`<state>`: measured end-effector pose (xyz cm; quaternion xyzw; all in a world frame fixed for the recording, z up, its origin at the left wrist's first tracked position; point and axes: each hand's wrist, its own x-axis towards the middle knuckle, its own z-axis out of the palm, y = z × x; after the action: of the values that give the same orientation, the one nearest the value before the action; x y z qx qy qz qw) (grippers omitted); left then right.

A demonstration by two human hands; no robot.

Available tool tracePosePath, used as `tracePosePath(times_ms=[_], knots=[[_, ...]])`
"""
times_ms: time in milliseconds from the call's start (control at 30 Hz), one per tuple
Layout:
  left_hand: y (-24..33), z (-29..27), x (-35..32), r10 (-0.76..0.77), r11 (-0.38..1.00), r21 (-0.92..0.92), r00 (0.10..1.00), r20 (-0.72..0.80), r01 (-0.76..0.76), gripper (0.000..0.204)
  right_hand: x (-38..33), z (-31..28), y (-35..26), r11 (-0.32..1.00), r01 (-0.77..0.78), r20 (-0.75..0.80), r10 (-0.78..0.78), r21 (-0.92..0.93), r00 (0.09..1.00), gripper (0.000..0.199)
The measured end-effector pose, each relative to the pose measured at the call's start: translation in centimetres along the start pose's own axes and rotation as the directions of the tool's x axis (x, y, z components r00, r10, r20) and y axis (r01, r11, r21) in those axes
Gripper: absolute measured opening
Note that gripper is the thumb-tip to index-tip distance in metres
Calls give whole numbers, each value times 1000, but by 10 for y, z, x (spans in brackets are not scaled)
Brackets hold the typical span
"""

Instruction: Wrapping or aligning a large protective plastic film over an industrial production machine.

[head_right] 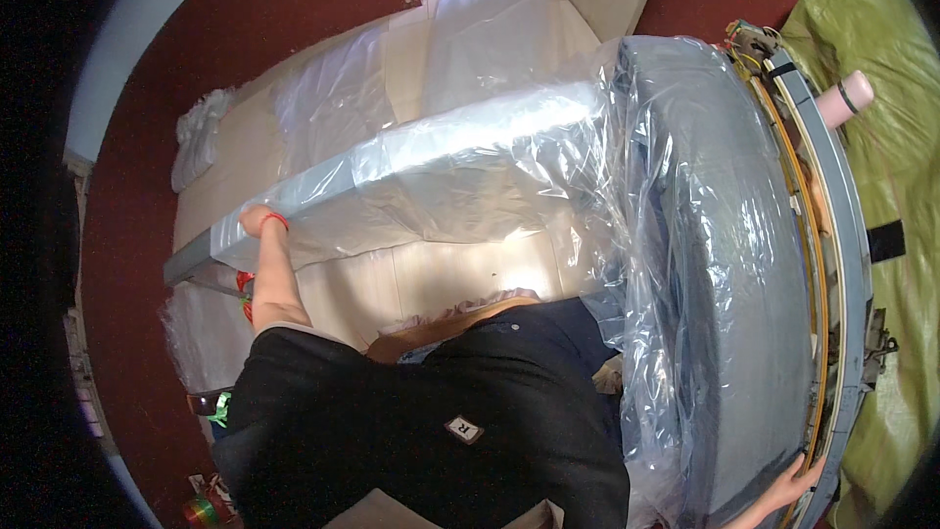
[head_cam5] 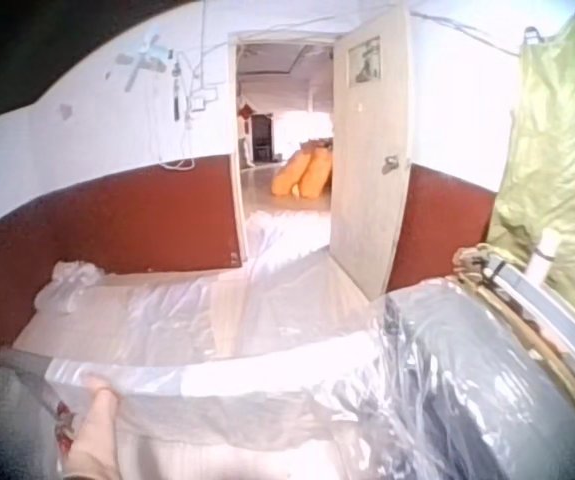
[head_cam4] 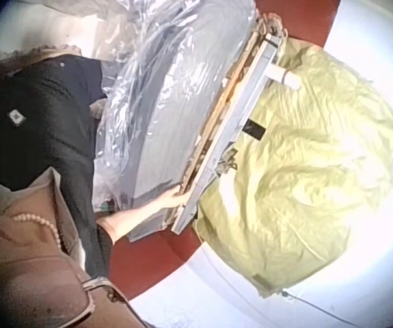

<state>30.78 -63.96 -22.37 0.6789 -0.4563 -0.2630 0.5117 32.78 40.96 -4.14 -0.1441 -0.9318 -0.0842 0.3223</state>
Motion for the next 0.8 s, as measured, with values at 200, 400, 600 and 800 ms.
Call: tracePosePath(times_ms=[200,400,600,800], knots=[[142,-4,-135,717,694,-425,605,345,-581,28,19,7,-70,885,-102,133,46,454,990,25],[225,-142,-415,678,726,-599,-496,542,338,23,42,-24,-301,408,-300,428,-270,862,863,31],[261,-201,-538,850,199,-839,-515,-110,507,32,26,-45,-382,-499,-551,377,-411,669,830,59],[356,-180,-565,843,-443,-882,-259,-471,160,20,-9,-62,-283,220,-538,561,-541,814,627,21]])
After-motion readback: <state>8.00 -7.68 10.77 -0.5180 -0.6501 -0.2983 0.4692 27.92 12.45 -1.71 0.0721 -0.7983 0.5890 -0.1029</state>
